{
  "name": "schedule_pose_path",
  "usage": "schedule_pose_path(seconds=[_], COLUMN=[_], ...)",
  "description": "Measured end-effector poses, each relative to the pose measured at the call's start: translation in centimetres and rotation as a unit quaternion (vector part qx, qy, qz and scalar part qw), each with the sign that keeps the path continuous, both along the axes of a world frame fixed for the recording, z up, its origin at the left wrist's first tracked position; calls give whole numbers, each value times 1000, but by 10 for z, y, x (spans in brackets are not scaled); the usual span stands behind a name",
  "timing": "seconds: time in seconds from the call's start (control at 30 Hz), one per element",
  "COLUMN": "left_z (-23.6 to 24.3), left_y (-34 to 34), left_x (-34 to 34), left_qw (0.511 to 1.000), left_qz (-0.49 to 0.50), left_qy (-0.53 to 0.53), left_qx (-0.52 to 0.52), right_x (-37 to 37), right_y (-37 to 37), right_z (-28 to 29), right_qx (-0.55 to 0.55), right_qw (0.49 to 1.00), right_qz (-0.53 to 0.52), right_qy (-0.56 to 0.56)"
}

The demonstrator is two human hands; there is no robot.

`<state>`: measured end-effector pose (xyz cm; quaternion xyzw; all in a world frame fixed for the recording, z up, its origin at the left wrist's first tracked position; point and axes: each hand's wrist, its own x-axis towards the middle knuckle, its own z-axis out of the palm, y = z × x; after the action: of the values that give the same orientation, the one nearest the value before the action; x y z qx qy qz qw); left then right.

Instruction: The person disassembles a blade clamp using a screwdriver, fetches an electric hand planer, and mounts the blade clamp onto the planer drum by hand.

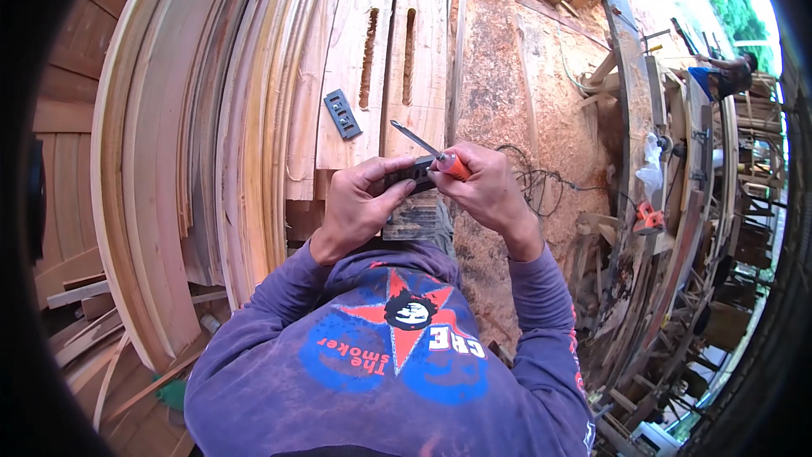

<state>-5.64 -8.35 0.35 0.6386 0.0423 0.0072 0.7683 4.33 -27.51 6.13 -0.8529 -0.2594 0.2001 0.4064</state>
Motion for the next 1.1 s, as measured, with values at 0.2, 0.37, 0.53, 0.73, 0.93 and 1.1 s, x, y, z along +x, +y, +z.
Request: schedule_pose_path(seconds=[0.2, 0.37, 0.53, 0.73, 0.93, 1.1], left_z=[8, 8, 7, 4, 4, 2], left_y=[3, 0, -5, -10, -12, -10], left_x=[5, 8, 9, 5, 4, 5], left_qw=[997, 1000, 993, 994, 981, 971], left_qz=[-16, 8, 67, 70, 105, 74], left_qy=[73, 12, -66, -57, -114, -170], left_qx=[-22, -5, 68, 65, 117, 147], right_x=[2, 10, 16, 15, 7, 7], right_y=[3, 2, 1, 0, -3, -4], right_z=[2, -3, -3, 1, 2, 11], right_qx=[6, 26, 39, 45, 30, 37], right_qw=[1000, 999, 999, 997, 997, 981], right_qz=[-19, 11, 16, 43, -47, -96], right_qy=[20, -19, 8, -42, 58, 167])
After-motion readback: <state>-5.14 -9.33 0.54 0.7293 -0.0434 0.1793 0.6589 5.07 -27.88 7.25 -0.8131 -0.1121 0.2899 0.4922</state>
